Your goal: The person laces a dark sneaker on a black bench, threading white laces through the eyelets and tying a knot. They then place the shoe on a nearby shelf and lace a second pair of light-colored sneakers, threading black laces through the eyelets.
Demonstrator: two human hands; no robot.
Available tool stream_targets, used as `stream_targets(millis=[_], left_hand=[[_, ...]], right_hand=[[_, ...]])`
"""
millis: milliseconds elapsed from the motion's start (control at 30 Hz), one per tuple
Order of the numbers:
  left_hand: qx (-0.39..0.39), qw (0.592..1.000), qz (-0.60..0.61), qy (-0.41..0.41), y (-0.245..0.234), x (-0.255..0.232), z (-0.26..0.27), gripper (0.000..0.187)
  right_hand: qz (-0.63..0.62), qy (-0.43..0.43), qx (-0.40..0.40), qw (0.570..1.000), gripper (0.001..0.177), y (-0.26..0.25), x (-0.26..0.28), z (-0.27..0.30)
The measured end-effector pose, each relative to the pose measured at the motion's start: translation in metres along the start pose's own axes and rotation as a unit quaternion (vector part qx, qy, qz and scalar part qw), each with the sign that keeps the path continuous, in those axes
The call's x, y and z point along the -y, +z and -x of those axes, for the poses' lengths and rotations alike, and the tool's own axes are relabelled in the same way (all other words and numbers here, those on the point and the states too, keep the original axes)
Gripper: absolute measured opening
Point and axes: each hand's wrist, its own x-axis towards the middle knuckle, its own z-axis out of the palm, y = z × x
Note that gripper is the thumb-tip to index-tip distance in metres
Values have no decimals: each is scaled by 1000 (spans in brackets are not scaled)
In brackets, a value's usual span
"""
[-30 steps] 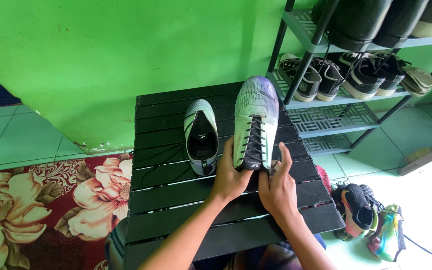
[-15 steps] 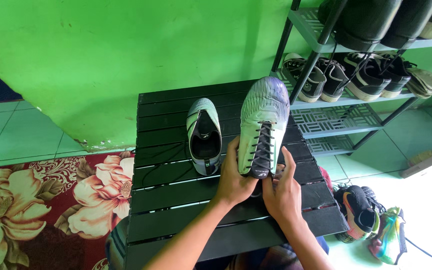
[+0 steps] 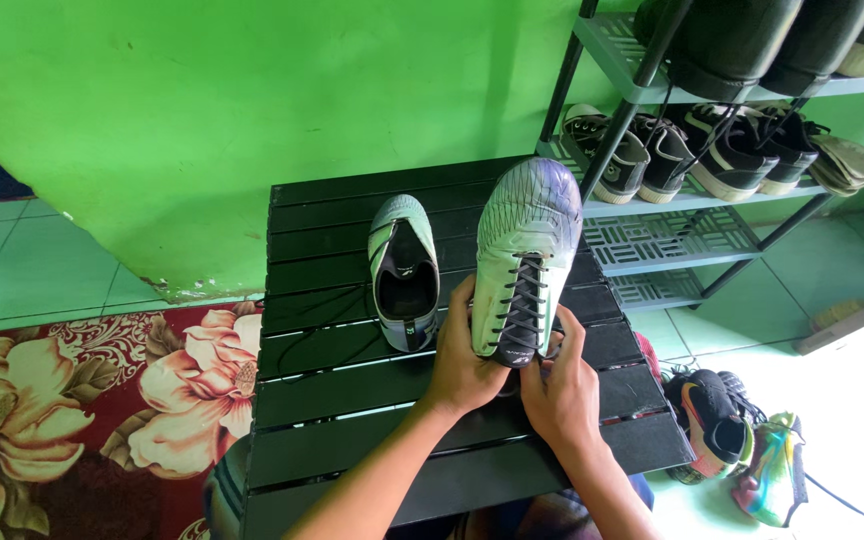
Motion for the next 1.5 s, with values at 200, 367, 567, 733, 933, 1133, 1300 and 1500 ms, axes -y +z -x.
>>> stream_targets(millis=[200, 367, 567, 733, 933, 1133, 1300, 1500], left_hand=[[-3, 1000, -11, 6, 0, 0, 1, 92], [0, 1000, 17, -24, 1, -1, 1, 93], [-11, 998, 65, -19, 2, 4, 0, 88], [-10, 998, 59, -33, 2, 2, 0, 87], [-10, 998, 56, -34, 2, 2, 0, 86], [-8, 998, 63, -30, 2, 1, -1, 86], [-10, 997, 68, -37, 2, 0, -1, 85], [-8, 997, 61, -49, 3, -1, -1, 86]], right_hand=[[1, 18, 10, 1000, 66, 0, -2, -1], [-1, -1, 0, 1000, 65, 0, -1, 0], [3, 6, 0, 1000, 64, -1, 2, 0], [8, -3, -3, 1000, 65, -2, 3, -1], [5, -11, -2, 1000, 63, -2, 2, 0], [8, -7, -2, 1000, 62, -2, 2, 0], [5, -7, 0, 1000, 61, -2, 3, -1], [-1, -5, 1, 1000, 59, -2, 3, -1]])
